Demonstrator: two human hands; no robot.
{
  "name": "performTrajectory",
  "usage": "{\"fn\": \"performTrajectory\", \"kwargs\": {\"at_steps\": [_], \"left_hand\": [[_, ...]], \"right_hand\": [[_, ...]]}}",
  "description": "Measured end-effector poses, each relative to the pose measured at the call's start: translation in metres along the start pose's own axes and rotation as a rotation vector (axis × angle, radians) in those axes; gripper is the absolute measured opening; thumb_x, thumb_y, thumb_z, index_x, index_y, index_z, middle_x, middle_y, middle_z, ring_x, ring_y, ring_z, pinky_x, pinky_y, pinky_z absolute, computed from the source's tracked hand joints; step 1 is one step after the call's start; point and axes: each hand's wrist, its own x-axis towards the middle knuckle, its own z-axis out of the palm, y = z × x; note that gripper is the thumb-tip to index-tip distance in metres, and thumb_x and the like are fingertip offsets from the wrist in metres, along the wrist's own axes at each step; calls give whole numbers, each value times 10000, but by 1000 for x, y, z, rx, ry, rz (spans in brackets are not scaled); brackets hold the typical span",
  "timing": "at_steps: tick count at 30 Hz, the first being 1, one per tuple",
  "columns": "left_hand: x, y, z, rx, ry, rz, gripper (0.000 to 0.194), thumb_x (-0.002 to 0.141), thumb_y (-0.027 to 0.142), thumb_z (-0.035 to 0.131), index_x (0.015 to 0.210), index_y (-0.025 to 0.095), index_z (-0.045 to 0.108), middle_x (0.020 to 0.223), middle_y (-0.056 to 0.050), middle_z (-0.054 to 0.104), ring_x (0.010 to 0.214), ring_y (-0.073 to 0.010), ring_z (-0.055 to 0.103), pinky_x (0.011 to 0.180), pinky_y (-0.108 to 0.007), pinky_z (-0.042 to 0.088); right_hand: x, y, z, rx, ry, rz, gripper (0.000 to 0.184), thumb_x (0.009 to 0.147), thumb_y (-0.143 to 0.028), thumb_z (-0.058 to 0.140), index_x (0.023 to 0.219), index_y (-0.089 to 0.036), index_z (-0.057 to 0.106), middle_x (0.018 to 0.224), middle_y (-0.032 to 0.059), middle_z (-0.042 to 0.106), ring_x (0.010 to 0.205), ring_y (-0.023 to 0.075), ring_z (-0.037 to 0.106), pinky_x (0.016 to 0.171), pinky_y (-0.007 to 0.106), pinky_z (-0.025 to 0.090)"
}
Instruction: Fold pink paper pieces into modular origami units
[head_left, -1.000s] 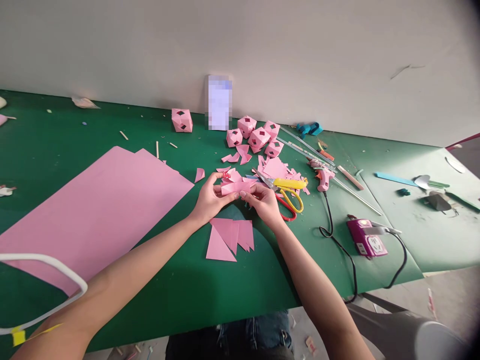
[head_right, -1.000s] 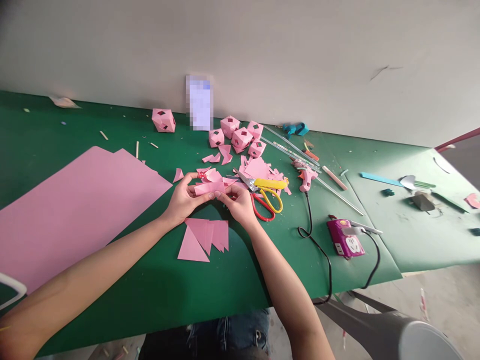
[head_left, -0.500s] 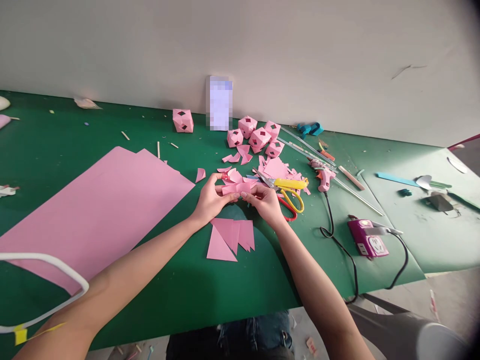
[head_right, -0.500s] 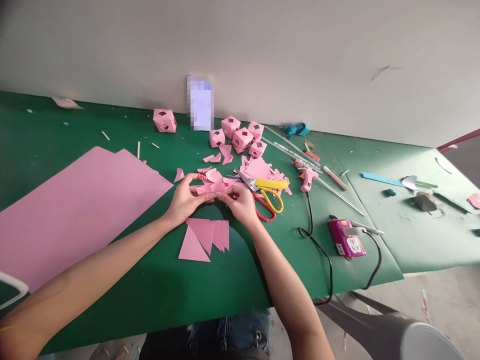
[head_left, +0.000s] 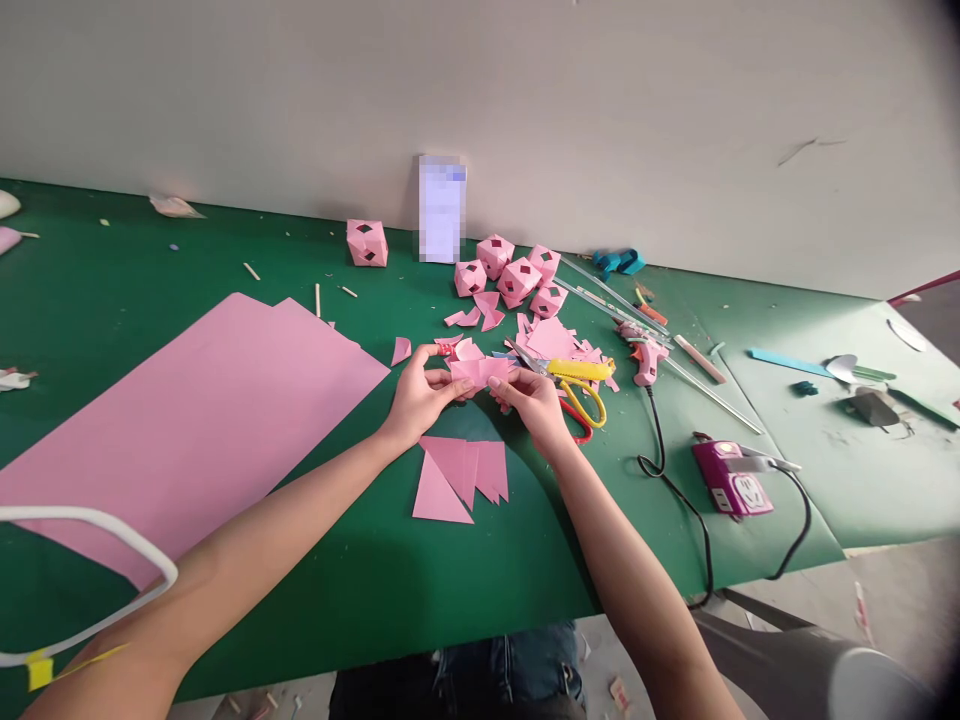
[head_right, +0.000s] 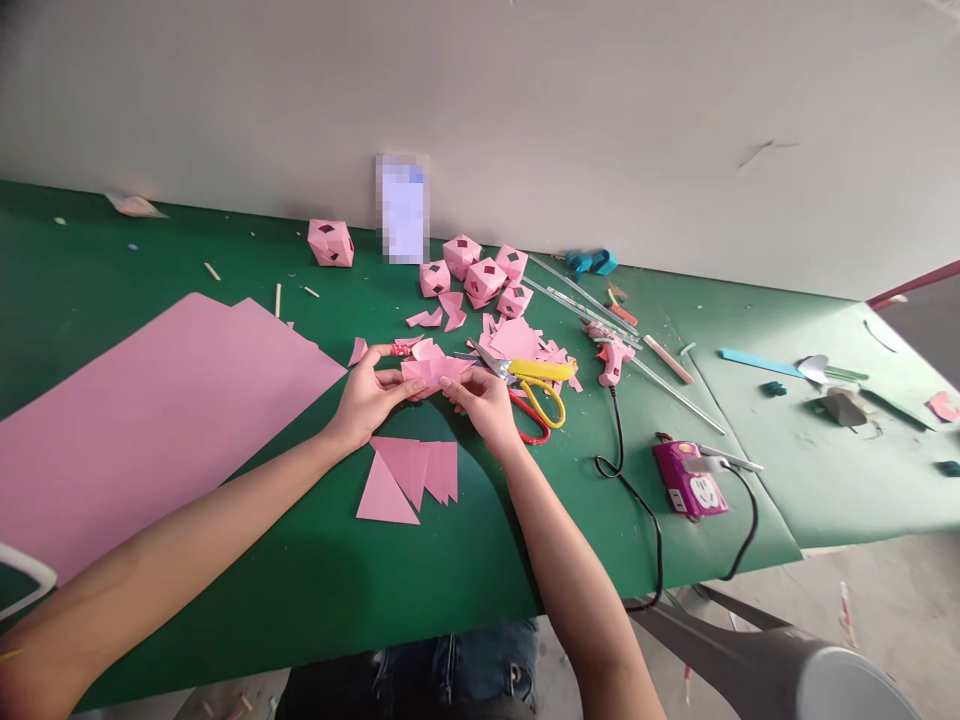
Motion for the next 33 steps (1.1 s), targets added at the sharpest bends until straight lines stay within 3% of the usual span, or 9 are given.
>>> {"fn": "performTrajectory", "kwargs": {"at_steps": [14,19,26,33], "left_hand": [[-1,0,0,-23,37,7,747,652,431,945,1222,195,523,780,-10,776,753,-243,799,791,-379,672],[0,2,1,-94,54,-23,773,589,426,974,1184,197,536,754,-1,773,760,-242,801,816,-376,662],[0,1,2,-116,53,-20,721,596,411,973,1125,198,531,736,4,768,764,-256,808,837,-401,657],[-1,-1,0,-116,53,-3,732,633,382,968,1189,208,525,800,-18,802,789,-261,813,842,-413,663]], "right_hand": [[2,0,-3,112,32,72,475,592,-571,948,638,-197,658,634,-4,641,565,110,518,554,264,442],[1,0,-2,101,25,71,453,613,-552,940,646,-205,650,642,-6,642,588,118,537,562,260,442],[3,2,-2,80,17,70,457,635,-561,921,648,-207,632,658,-3,645,603,123,540,567,263,444],[2,1,-2,73,16,28,448,659,-577,902,679,-206,651,634,-12,621,579,117,518,552,259,445]]}}
